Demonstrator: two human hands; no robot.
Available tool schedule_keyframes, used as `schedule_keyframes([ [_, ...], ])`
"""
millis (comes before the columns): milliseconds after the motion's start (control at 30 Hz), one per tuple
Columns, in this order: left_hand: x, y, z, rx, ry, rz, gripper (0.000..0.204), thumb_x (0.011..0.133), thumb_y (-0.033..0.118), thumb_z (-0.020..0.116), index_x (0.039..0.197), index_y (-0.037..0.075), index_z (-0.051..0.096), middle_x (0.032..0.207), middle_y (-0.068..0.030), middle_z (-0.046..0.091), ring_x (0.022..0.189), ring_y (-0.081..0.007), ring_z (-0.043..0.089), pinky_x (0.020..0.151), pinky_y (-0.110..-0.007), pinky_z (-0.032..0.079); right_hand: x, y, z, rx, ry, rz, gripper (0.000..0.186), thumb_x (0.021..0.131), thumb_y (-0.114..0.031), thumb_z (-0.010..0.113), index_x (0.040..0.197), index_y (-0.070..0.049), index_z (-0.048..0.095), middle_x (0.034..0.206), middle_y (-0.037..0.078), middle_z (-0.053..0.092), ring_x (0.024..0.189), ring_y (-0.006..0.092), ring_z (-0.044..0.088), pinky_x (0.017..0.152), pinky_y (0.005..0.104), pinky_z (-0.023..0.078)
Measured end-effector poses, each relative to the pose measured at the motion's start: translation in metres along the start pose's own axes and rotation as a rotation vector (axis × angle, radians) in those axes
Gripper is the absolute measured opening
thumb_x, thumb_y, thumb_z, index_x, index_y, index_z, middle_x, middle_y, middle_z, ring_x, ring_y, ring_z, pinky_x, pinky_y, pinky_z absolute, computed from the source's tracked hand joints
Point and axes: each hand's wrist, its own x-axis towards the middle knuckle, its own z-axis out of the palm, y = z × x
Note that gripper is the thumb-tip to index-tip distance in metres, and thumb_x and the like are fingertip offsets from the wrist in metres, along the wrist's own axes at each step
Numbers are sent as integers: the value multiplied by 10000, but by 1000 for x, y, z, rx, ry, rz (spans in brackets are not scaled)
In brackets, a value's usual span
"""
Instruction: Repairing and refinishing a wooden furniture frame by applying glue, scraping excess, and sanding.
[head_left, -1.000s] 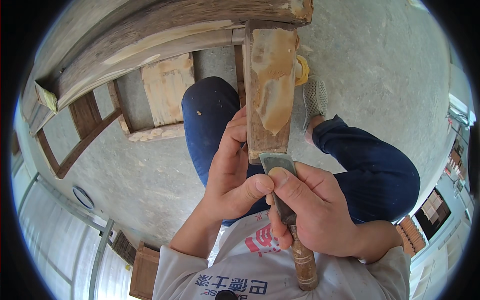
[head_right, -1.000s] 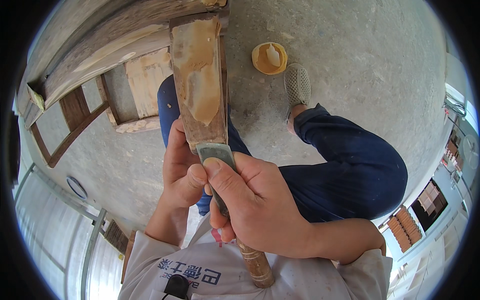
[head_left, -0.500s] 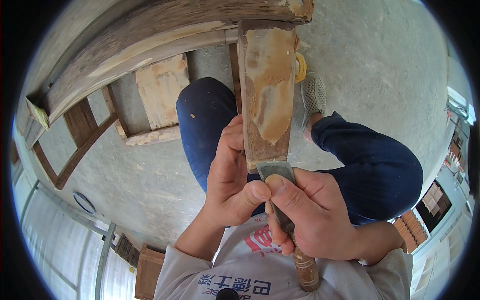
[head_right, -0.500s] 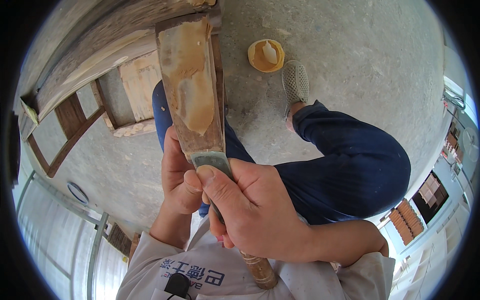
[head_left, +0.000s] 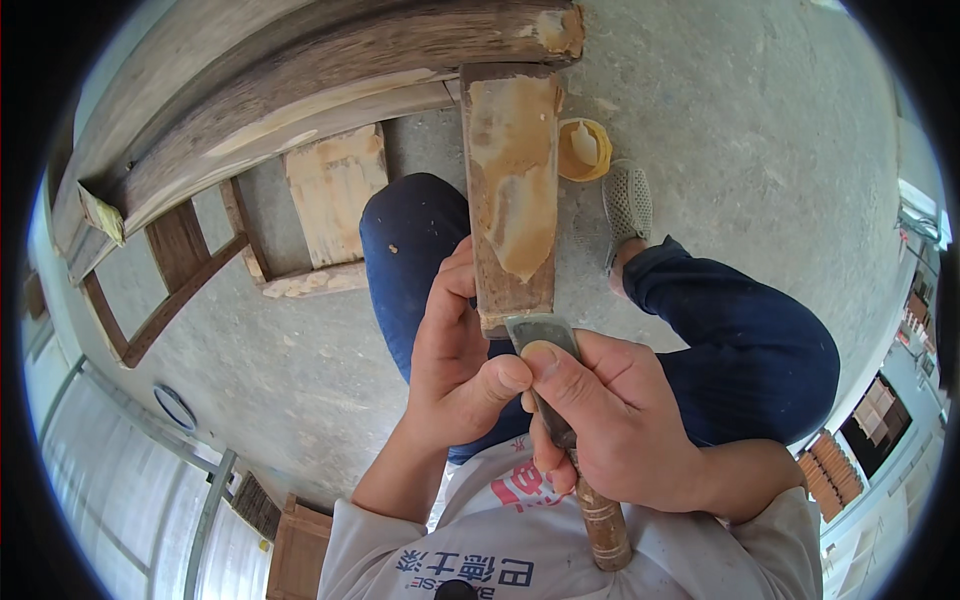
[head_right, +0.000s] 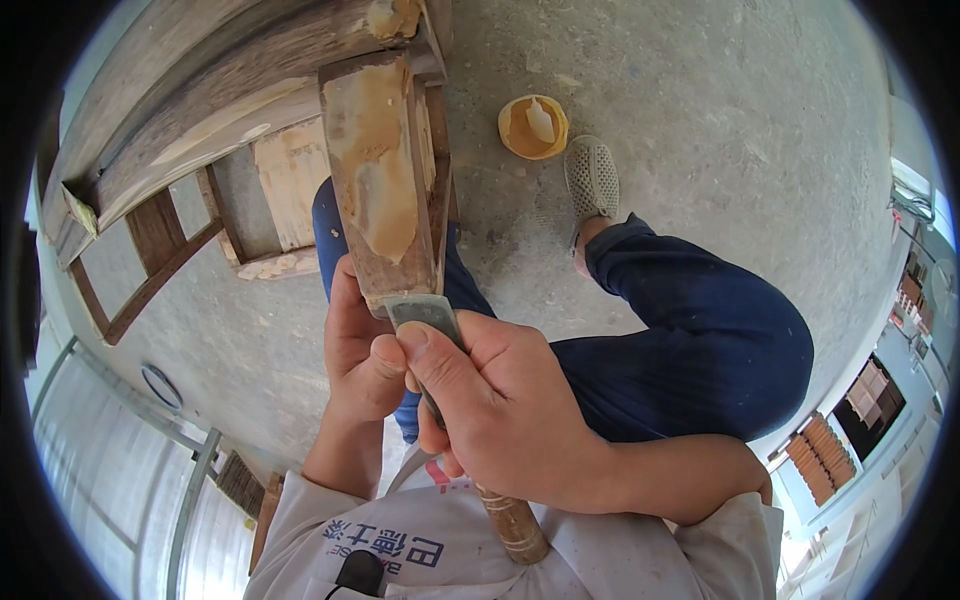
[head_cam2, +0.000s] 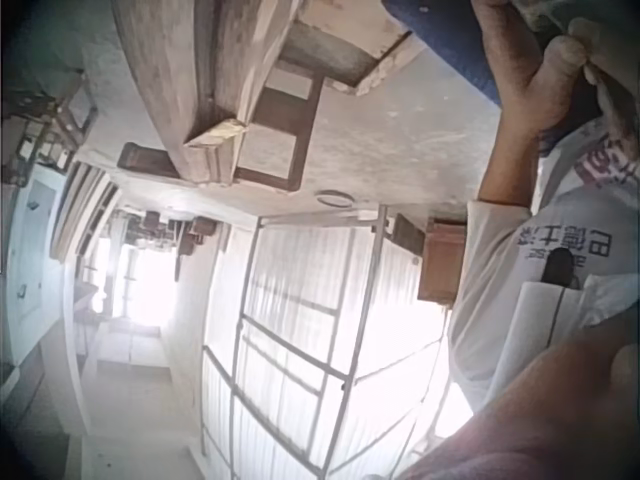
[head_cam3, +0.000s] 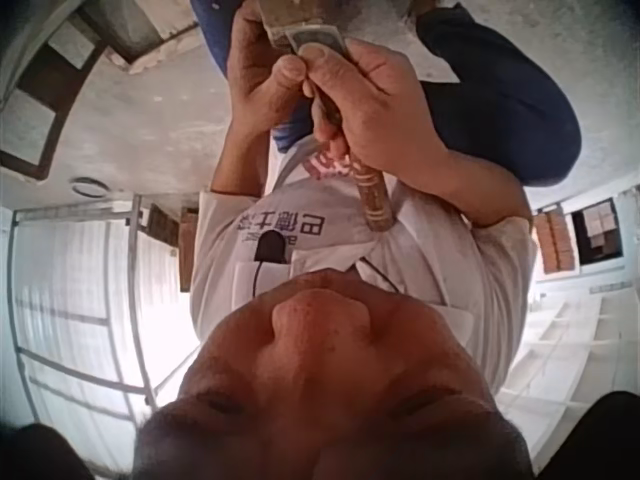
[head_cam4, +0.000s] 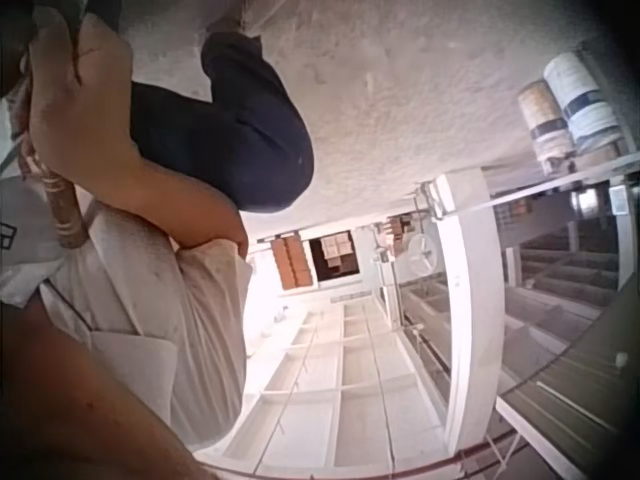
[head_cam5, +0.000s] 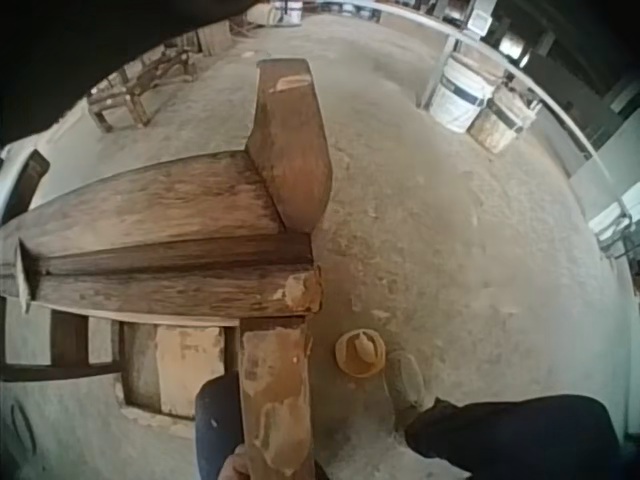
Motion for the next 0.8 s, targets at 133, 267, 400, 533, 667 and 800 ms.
schedule_keyframes([
  [133, 1, -1, 2, -25, 14, -5, 733, 861, 444, 857, 1346, 30, 495, 1521, -162, 408, 1474, -325, 330, 1175, -430, 287, -1, -1, -4, -4, -5, -8, 260, 1100, -227, 533, 992, -17, 639, 579, 42, 598, 427, 86, 459, 422, 216, 335],
  [267, 1, -1, 4, -39, 23, -8, 736, 850, 413, 876, 1345, 35, 484, 1513, -157, 401, 1473, -319, 328, 1164, -410, 301, -1, -6, -7, 4, -16, 17, 283, 1112, -231, 510, 930, -20, 563, 561, 66, 592, 409, 120, 490, 418, 226, 375],
  [400, 1, 2, 6, -57, 11, -16, 731, 850, 414, 878, 1333, 41, 476, 1480, -153, 415, 1476, -323, 322, 1155, -414, 310, -1, -7, -12, -1, -58, 18, 286, 1111, -231, 511, 924, -22, 566, 557, 65, 590, 406, 118, 488, 417, 227, 376],
  [533, 1, 0, 6, -7, 20, -8, 723, 858, 439, 865, 1322, 44, 476, 1458, -153, 424, 1460, -325, 335, 1148, -416, 316, 0, -10, -13, -16, -65, 29, 292, 1111, -232, 512, 916, -22, 568, 552, 64, 586, 403, 119, 485, 416, 226, 374],
  [667, 1, -1, 6, 36, 24, 0, 713, 872, 465, 845, 1316, 45, 477, 1452, -153, 426, 1443, -325, 347, 1144, -420, 322, 1, -11, -12, -30, -68, 44, 298, 1110, -235, 513, 910, -21, 570, 549, 63, 584, 400, 119, 483, 415, 226, 373],
  [800, 1, 1, 6, 73, 29, 3, 710, 889, 488, 821, 1322, 43, 476, 1451, -154, 426, 1428, -323, 358, 1142, -424, 325, 3, -13, -10, -24, -75, 58, 303, 1109, -240, 515, 906, -21, 571, 547, 62, 583, 398, 119, 481, 415, 225, 373],
])
